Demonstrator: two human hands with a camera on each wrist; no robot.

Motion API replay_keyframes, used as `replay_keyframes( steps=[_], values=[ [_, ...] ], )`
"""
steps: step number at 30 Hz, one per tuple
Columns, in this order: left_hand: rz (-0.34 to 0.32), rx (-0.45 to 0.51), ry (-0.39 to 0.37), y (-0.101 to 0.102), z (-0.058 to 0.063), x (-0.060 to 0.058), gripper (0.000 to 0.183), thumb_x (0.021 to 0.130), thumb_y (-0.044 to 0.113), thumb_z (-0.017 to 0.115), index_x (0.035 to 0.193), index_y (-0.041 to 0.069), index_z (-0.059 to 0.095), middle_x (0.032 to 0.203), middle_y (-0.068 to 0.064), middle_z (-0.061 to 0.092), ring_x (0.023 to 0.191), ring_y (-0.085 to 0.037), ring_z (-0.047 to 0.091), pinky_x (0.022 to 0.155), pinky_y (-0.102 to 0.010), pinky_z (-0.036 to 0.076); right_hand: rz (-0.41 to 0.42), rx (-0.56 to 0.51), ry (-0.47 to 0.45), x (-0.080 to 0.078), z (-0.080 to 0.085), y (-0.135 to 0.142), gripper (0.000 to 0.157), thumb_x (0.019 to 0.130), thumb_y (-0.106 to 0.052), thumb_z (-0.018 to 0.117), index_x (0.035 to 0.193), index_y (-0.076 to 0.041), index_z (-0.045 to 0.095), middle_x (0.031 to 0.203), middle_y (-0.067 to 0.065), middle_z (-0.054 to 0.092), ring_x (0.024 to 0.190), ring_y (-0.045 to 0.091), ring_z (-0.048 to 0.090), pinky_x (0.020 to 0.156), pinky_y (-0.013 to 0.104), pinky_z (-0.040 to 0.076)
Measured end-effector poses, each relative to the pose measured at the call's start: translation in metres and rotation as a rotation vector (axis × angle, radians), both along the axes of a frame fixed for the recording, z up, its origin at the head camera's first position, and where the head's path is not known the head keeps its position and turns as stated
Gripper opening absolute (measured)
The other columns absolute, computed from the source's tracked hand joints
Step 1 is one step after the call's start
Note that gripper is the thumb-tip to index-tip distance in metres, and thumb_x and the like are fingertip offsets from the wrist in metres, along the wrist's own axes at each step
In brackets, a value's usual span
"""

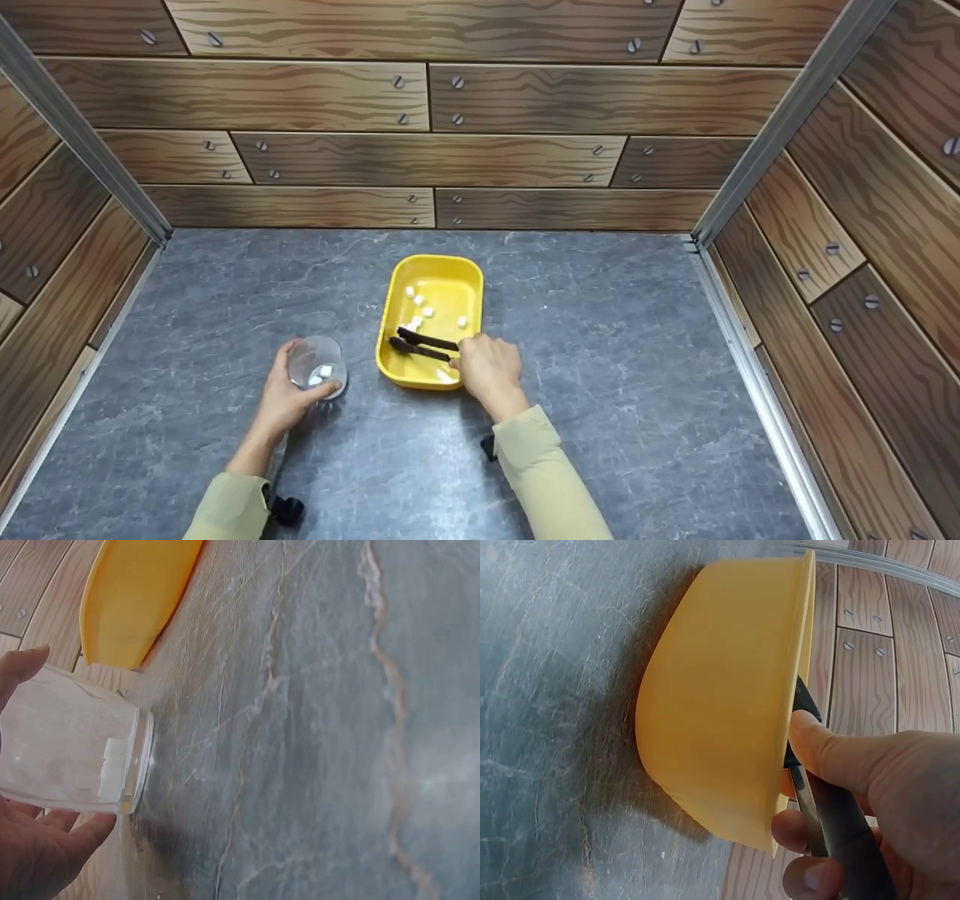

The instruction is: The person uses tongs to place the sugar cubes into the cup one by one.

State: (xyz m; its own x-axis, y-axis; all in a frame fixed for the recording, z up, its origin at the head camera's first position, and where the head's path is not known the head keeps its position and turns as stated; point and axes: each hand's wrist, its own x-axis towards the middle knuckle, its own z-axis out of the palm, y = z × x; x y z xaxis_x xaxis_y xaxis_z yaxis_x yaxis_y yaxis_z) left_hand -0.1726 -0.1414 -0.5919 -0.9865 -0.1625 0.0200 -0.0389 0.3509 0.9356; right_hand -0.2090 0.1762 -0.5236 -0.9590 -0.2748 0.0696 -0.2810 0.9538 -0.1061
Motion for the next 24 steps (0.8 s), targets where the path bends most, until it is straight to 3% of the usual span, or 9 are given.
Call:
replay_keyframes(
  steps=[10, 16, 24],
  values=[
    [-0.006, 0.018, 0.028, 0.0, -0.001, -0.001, 0.101, 0.064, 0.018, 0.092, 0.145, 0.002, 0.034, 0.14, -0.027, 0.046, 0.129, -0.043, 0.044, 0.107, -0.054, 0.035, -0.011, -0.002, -0.013, 0.002, 0.0, -0.001, 0.021, 0.085, -0.039, 0.075, 0.083, -0.018, 0.073, 0.077, 0.002, 0.068, 0.065, 0.029, 0.064, 0.052, 0.045, 0.051],
    [-0.002, 0.01, 0.022, 0.0, -0.002, -0.001, 0.101, 0.064, 0.02, 0.092, 0.145, 0.003, 0.034, 0.14, -0.027, 0.046, 0.128, -0.043, 0.044, 0.106, -0.054, 0.036, -0.012, -0.026, 0.023, 0.005, -0.002, 0.002, 0.02, 0.085, -0.038, 0.076, 0.08, -0.018, 0.072, 0.076, 0.004, 0.068, 0.064, 0.03, 0.064, 0.051, 0.045, 0.05],
    [-0.003, -0.003, -0.01, 0.0, 0.0, 0.0, 0.105, 0.065, 0.021, 0.091, 0.148, 0.003, 0.03, 0.145, -0.027, 0.04, 0.132, -0.043, 0.039, 0.109, -0.054, 0.033, -0.03, -0.112, 0.029, 0.01, 0.0, 0.004, 0.025, 0.087, -0.037, 0.074, 0.101, -0.017, 0.078, 0.091, 0.005, 0.073, 0.073, 0.032, 0.068, 0.056, 0.049, 0.053]
  ],
)
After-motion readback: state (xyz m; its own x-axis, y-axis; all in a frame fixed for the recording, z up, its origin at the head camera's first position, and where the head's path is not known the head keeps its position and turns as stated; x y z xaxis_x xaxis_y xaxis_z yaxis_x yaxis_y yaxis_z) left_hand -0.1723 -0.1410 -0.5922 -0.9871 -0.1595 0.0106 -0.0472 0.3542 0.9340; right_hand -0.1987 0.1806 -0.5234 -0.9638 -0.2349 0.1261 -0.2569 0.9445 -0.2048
